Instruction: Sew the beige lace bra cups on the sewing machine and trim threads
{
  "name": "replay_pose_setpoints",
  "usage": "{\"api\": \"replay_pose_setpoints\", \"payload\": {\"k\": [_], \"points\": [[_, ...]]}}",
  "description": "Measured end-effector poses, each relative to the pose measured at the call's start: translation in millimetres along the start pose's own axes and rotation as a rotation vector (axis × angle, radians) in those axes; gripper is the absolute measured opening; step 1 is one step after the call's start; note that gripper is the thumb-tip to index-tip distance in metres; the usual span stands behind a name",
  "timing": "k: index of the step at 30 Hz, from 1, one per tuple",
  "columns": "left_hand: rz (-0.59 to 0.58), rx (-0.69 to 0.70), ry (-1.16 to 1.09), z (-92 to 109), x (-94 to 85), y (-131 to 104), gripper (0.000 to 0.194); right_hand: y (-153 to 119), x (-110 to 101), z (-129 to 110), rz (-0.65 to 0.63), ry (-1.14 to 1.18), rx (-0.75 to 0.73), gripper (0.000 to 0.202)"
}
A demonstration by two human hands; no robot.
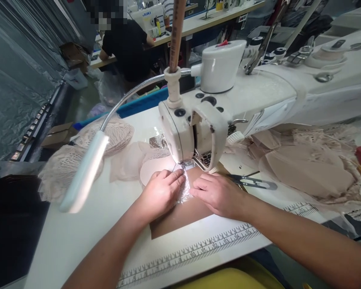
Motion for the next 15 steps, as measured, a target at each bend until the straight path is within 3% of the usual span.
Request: {"api": "replay_pose_setpoints", "payload": {"k": [15], "points": [[-0.030, -0.019, 0.030, -8, -2.5, 6, 0.037, 4, 3, 13, 0.009, -0.085, 0.154, 0.022]]}}
Point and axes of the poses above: each hand's wrist, its own y-axis towards the middle knuckle, its own x-axis out of the palm, z = x × y, the point moved 8 cm from there along y, towards the middle knuckle, and after that the axes turned 2 degrees about z, right-handed, at the moved point
